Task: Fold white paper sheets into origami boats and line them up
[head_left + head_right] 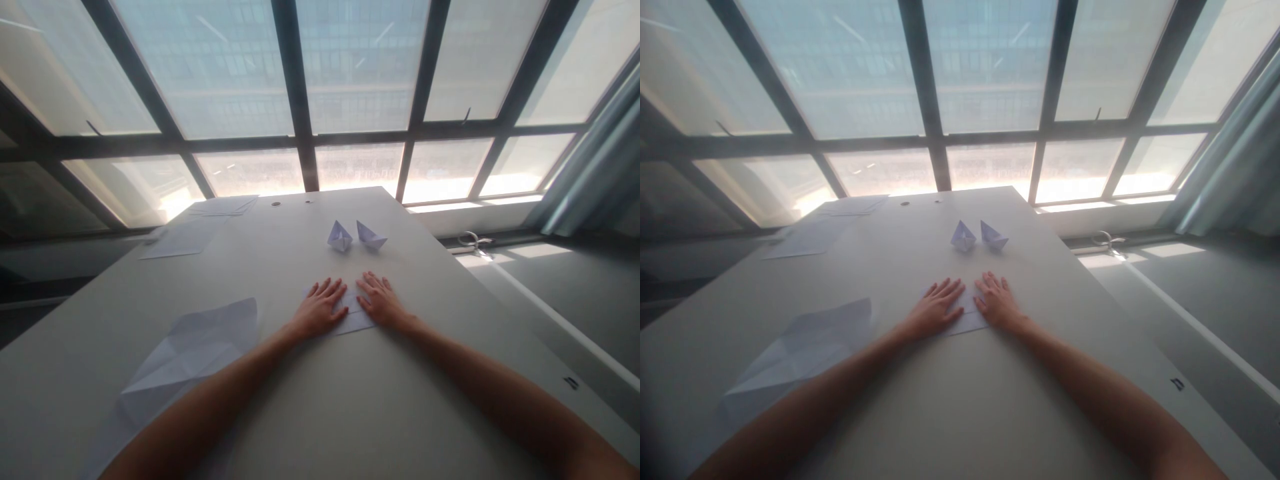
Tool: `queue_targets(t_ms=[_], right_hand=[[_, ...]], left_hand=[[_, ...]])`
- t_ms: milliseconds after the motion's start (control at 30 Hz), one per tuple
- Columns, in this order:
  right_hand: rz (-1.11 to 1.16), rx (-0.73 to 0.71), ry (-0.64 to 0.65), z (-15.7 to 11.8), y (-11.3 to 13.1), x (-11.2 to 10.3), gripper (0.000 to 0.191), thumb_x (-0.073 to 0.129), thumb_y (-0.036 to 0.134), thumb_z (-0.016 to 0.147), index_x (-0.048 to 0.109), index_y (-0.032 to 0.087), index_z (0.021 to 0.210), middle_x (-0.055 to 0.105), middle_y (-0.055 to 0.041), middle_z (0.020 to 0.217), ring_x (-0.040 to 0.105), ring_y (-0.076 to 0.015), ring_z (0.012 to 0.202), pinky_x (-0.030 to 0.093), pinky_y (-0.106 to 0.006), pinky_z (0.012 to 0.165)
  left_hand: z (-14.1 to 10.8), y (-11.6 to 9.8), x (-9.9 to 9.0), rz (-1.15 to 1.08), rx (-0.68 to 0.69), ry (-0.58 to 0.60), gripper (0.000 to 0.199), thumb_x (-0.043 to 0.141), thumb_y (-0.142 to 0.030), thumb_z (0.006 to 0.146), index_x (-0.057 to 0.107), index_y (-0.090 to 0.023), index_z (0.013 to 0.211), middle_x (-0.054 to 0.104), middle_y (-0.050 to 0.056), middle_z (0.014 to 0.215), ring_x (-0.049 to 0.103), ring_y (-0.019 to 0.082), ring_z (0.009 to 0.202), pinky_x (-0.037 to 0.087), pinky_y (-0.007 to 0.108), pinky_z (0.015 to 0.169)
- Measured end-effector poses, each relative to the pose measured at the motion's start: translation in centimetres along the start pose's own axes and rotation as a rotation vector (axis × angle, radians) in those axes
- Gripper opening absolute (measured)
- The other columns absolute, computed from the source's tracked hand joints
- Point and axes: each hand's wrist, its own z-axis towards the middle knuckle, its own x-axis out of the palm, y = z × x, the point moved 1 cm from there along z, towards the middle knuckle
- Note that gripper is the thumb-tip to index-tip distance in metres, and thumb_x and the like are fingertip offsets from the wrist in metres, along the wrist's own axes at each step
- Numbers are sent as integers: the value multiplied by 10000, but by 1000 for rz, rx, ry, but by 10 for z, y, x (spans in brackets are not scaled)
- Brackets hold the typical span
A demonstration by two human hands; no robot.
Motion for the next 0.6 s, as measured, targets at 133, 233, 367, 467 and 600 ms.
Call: queue_targets(t_ms=[133, 233, 367, 467, 600], right_hand=[[29, -75, 33, -2, 2, -2, 511, 458, 408, 958, 445, 206, 1427, 324, -121, 1557, 199, -231, 1460, 100, -489, 1170], [80, -45, -21, 1, -1, 0, 480, 449, 384, 962, 485, 185, 1397, 417, -120, 1504, 296, -215, 1421, 142, -439, 1173], [119, 202, -217, 14, -18, 4, 472, 417, 312, 954, 524, 93, 1359, 498, -158, 1429, 406, -214, 1349, 274, -331, 1132], [51, 335, -253, 31, -38, 4, 498, 481, 310, 914, 540, 41, 1330, 458, -207, 1448, 362, -291, 1372, 266, -384, 1135], [-4, 378, -215, 55, -63, -1, 483, 475, 317, 917, 552, 48, 1311, 439, -226, 1456, 361, -342, 1364, 292, -459, 1107]], left_hand=[[1, -1, 2, 3, -3, -4, 660, 285, -631, 961, 281, -291, 1527, 215, 5, 1601, 122, 259, 1486, 114, 457, 1194], [1, 0, 2, 6, -6, -1, 662, 286, -632, 960, 284, -289, 1526, 212, 6, 1602, 115, 260, 1487, 107, 456, 1195], [0, -1, -1, 9, -3, 20, 677, 278, -638, 959, 275, -275, 1530, 197, 11, 1606, 103, 265, 1488, 104, 466, 1194], [-1, -1, -3, 9, -3, 37, 682, 274, -639, 959, 256, -275, 1536, 187, 7, 1608, 92, 259, 1490, 100, 458, 1195], [-2, -1, -4, 9, -14, 39, 677, 280, -633, 960, 255, -278, 1536, 176, 1, 1610, 85, 254, 1491, 93, 447, 1197]])
